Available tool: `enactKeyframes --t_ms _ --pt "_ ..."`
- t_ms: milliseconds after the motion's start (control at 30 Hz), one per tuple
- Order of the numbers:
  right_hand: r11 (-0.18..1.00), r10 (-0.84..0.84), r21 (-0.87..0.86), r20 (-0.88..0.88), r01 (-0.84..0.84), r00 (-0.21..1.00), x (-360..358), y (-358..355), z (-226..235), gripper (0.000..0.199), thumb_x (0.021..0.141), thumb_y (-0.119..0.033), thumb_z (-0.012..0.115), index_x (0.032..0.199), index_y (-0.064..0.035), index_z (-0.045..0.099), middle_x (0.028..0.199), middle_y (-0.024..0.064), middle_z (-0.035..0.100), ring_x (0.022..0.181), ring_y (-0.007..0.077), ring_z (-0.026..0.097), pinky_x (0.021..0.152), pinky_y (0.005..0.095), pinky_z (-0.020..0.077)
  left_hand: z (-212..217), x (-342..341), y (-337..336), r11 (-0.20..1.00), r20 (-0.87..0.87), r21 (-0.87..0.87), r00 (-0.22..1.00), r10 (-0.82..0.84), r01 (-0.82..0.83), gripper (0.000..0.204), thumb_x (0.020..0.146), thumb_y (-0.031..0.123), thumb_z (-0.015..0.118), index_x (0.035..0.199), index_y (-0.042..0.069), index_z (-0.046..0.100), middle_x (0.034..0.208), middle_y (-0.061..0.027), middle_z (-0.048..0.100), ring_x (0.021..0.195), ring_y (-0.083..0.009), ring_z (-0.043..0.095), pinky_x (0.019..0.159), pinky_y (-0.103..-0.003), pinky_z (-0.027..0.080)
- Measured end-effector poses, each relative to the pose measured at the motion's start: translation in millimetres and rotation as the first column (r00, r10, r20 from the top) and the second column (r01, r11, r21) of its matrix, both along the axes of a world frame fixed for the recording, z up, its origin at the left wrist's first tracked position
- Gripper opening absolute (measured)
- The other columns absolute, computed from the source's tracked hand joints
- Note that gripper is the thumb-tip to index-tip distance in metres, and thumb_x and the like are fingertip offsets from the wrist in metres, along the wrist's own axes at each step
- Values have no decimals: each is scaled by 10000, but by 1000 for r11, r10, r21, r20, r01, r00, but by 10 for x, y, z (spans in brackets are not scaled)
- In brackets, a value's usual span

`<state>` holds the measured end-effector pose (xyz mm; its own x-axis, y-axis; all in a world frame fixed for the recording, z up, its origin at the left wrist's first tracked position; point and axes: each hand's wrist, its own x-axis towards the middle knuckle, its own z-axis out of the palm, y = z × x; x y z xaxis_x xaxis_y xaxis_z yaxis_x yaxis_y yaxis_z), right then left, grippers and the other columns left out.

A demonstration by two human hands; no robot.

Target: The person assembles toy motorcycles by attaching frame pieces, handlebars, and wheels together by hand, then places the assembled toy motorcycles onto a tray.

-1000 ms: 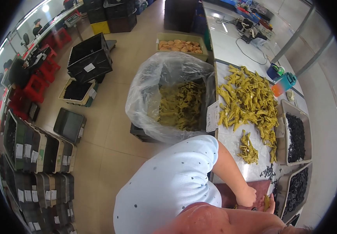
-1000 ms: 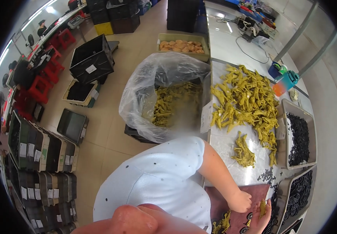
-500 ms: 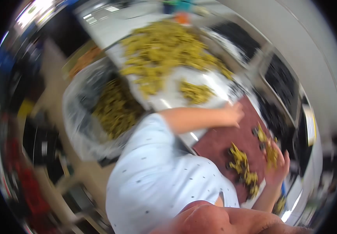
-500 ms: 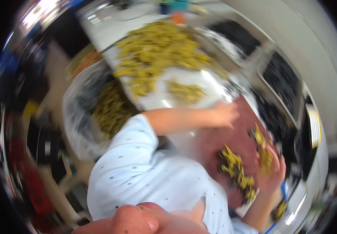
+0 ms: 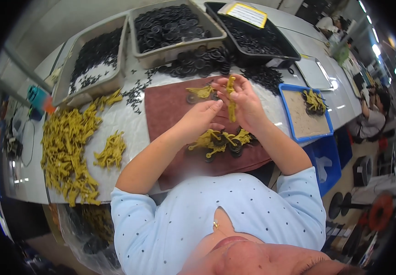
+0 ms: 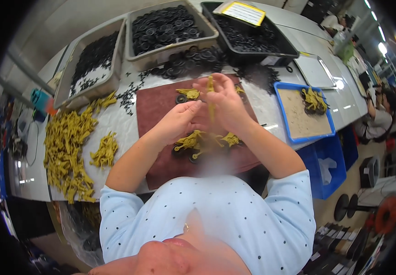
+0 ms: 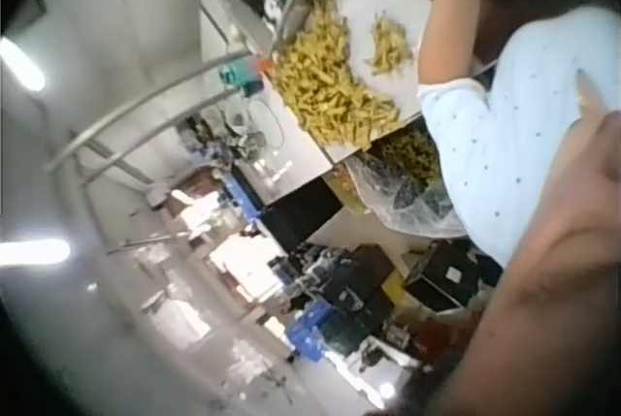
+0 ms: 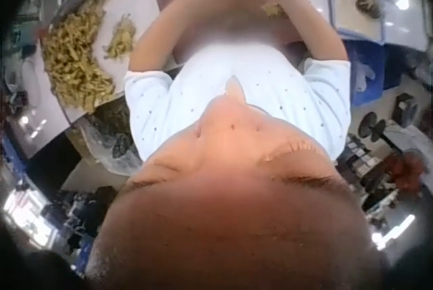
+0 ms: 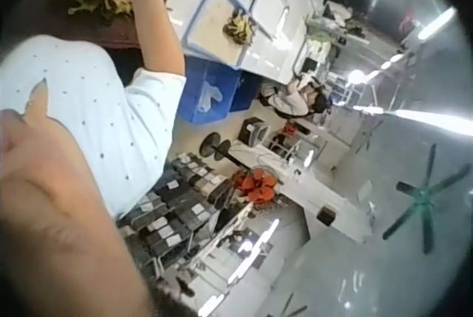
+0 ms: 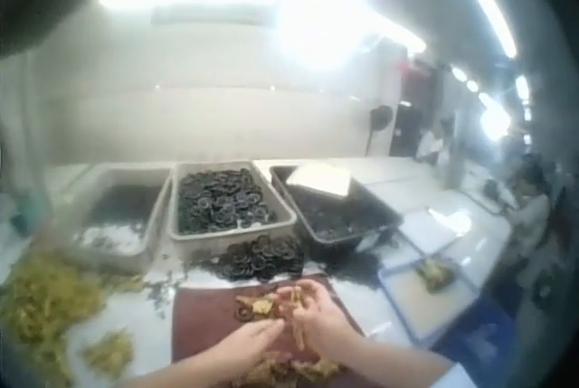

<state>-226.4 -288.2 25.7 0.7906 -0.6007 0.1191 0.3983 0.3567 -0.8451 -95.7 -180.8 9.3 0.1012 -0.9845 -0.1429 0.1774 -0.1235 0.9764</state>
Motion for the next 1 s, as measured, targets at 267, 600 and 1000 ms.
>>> enactKeyframes --t_ms 267,600,1000 --pt "981 42 -188 -17 -45 999 -111 -241 29 522 873 -46 520 1355 -61 319 1360 158 428 1256 244 424 1063 373 347 147 42 -142 994 67 32 993 98 -100 235 874 84 607 1081 -27 620 903 -76 617 852 -182 605 757 -305 486" --pt "603 -393 -795 -226 64 891 115 -603 -293 314 743 -225 720 982 -27 674 932 161 675 883 285 655 777 358 518 -307 583 -291 886 770 -463 490 408 -10 319 837 -6 574 1153 8 622 1030 -148 560 942 -291 577 832 -340 462" --pt "954 15 -269 -401 -133 916 128 -662 -225 239 881 -89 597 1061 46 517 821 116 679 669 182 687 560 290 537 -313 583 -454 802 816 -570 10 578 181 490 733 69 736 1203 58 597 1131 -117 577 1036 -288 565 869 -409 448"
